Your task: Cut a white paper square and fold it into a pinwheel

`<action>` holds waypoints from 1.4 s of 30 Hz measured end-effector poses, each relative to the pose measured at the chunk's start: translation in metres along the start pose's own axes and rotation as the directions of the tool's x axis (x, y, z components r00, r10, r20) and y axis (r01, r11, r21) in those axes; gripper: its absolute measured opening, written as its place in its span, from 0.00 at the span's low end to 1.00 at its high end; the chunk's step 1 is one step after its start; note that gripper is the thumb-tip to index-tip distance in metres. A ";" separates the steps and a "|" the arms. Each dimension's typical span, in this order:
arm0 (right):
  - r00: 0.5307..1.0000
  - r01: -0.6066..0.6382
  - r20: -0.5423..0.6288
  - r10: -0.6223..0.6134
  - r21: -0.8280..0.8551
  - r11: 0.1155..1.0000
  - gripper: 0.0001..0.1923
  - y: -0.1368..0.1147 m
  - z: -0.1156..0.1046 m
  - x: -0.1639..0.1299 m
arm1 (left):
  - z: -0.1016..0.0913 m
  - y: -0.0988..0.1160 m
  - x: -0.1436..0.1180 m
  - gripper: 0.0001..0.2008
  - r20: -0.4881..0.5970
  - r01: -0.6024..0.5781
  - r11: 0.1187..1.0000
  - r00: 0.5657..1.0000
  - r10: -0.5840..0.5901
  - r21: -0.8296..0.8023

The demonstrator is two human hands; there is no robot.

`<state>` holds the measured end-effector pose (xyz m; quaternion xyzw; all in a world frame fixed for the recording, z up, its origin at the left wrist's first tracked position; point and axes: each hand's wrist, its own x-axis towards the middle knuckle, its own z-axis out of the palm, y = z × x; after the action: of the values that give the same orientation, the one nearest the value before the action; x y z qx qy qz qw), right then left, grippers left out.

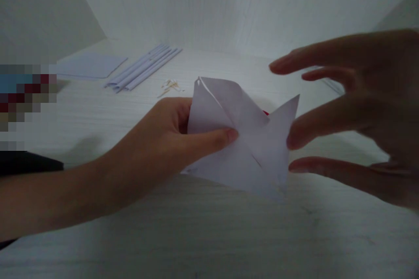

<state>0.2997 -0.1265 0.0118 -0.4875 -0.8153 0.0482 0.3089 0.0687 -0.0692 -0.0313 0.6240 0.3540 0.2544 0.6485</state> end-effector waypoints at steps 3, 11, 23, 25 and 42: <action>0.963 0.205 0.197 -0.182 -0.101 0.974 0.09 0.000 0.002 -0.005 | 0.000 0.001 -0.001 0.06 0.014 0.016 1.000 1.000 -0.016 -0.017; 0.982 0.187 0.056 -0.181 -0.138 0.973 0.06 -0.007 0.010 0.010 | 0.000 0.006 0.000 0.14 0.063 -0.053 0.998 0.997 0.051 0.034; 1.000 0.016 0.017 -0.013 -0.149 0.989 0.03 -0.016 0.029 0.001 | 0.001 0.005 0.002 0.06 0.032 -0.084 0.994 0.996 0.083 0.063; 0.999 -0.021 0.032 0.025 -0.103 0.994 0.03 -0.015 0.031 0.002 | 0.001 0.004 0.002 0.05 0.034 -0.088 0.993 0.996 0.086 0.077; 0.988 -0.126 0.088 0.127 -0.013 0.992 0.07 -0.019 0.037 0.010 | 0.000 0.004 0.000 0.03 0.073 -0.069 0.991 0.995 0.061 0.111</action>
<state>0.2615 -0.1197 -0.0062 -0.5367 -0.7957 0.0864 0.2671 0.0689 -0.0688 -0.0274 0.6795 0.3247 0.2332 0.6152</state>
